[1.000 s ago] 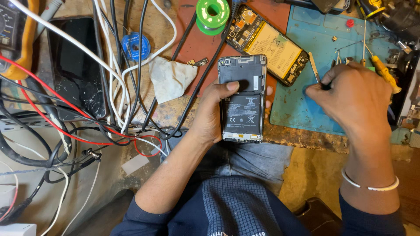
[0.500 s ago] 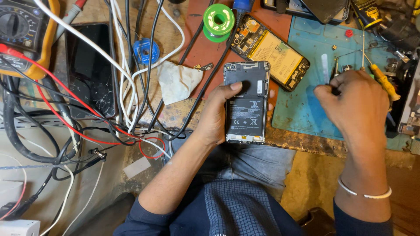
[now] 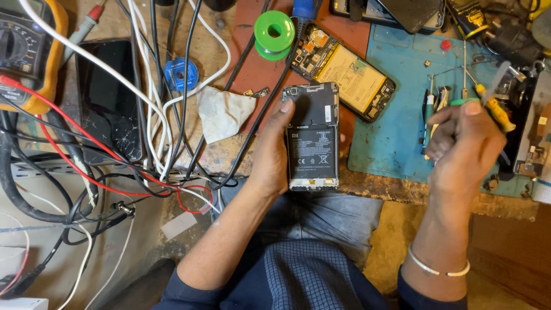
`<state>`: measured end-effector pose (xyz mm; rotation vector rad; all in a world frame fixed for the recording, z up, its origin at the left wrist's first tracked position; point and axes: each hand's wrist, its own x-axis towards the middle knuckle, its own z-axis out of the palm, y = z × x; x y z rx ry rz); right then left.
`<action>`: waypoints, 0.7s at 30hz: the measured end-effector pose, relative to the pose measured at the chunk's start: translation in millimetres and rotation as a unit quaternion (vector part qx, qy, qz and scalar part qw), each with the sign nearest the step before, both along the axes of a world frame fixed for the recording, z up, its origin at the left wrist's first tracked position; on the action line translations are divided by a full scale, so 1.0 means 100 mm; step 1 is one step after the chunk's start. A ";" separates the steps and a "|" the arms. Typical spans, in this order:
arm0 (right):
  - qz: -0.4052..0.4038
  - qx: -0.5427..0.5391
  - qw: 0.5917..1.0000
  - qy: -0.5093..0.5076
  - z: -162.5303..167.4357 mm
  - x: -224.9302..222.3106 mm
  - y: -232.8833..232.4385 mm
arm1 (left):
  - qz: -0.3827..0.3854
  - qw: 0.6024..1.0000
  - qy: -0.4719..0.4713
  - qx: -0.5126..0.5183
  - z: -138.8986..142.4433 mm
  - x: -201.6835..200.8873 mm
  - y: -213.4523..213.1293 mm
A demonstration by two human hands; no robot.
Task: The person uses a screwdriver and a metal spudger to pry open a smartphone chassis and separate internal components. They manipulate the battery and ribbon cables, then use a blue plastic pry tool to continue disassembly on the workbench.
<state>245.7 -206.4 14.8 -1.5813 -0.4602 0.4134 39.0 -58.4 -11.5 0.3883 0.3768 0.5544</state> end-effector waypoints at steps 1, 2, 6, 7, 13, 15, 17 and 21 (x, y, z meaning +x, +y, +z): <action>0.049 0.012 0.999 -0.015 -0.03 -0.13 0.02 | 0.019 1.000 0.011 0.018 0.01 0.01 -0.01; 0.100 0.025 0.994 -0.029 -0.06 -0.27 0.04 | 0.039 0.998 0.021 0.037 0.02 0.01 -0.03; 0.197 -0.049 0.970 -0.130 -0.21 -0.84 0.09 | 0.143 0.978 0.114 0.102 0.12 0.04 -0.08; 0.195 -0.040 0.974 -0.110 -0.26 -0.94 0.11 | 0.149 0.972 0.129 0.129 0.17 0.02 -0.10; 0.195 0.070 0.978 -0.015 -0.35 -0.99 0.18 | 0.132 0.879 0.219 0.402 0.57 -0.31 0.01; 0.195 0.129 0.970 0.064 -0.34 -0.91 0.16 | 0.189 0.760 0.350 0.514 0.74 -0.64 0.14; 0.177 0.120 0.975 0.051 -0.35 -0.84 0.17 | 0.303 0.732 0.346 0.503 0.87 -1.01 0.31; 0.163 0.116 0.978 0.059 -0.47 -0.81 0.20 | 0.336 0.617 0.451 0.551 0.91 -1.63 1.31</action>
